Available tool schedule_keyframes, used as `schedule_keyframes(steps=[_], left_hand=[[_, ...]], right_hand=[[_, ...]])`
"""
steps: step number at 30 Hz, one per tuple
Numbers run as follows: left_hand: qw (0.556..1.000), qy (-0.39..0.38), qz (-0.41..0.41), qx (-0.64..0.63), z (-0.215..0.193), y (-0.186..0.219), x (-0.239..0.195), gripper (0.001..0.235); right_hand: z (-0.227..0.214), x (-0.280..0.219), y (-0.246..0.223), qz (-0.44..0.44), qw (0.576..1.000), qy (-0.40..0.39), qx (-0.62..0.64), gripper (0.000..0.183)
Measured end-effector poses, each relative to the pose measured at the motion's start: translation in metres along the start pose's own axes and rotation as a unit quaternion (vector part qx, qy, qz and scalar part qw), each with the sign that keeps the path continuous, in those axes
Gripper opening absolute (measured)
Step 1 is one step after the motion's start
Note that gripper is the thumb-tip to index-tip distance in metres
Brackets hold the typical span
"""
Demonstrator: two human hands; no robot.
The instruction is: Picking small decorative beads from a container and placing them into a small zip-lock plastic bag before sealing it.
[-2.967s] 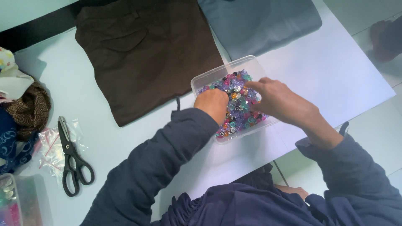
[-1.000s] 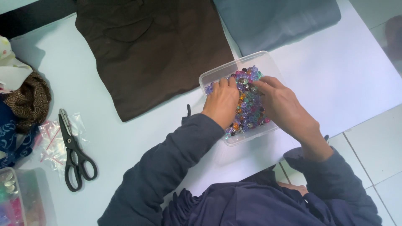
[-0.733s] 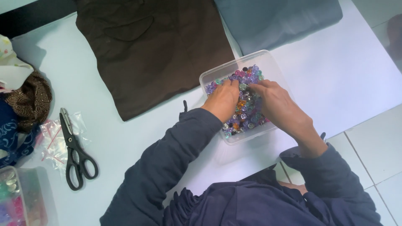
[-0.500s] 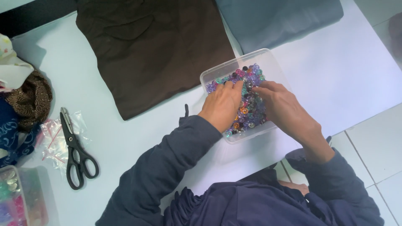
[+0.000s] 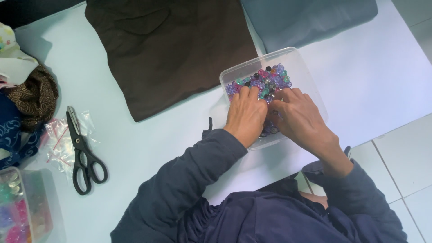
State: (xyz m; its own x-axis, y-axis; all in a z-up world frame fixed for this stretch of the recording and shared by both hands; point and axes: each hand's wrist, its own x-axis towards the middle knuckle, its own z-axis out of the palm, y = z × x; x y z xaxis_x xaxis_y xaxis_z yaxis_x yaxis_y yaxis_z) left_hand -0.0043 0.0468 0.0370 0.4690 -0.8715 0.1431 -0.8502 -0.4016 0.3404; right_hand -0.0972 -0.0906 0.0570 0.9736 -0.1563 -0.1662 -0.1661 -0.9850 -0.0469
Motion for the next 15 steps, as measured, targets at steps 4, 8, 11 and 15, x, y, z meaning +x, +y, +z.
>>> schedule_keyframes(steps=[4,8,11,15], left_hand=[[1.0,0.008,0.002,-0.008,0.006,-0.006,0.001,0.006],[0.998,0.023,-0.003,-0.057,-0.013,-0.01,-0.008,0.001],[0.995,0.028,-0.018,-0.099,-0.044,-0.016,-0.028,0.01],[0.989,0.032,-0.04,-0.136,-0.078,-0.03,-0.071,0.02]], right_hand=[[-0.006,-0.002,-0.001,-0.012,1.0,-0.001,0.004,0.012],[-0.016,-0.007,-0.007,-0.03,0.996,0.045,0.068,0.018],[-0.019,-0.009,-0.018,-0.066,0.986,0.104,0.115,0.02],[-0.019,-0.006,-0.047,-0.136,0.967,0.165,0.141,0.025]])
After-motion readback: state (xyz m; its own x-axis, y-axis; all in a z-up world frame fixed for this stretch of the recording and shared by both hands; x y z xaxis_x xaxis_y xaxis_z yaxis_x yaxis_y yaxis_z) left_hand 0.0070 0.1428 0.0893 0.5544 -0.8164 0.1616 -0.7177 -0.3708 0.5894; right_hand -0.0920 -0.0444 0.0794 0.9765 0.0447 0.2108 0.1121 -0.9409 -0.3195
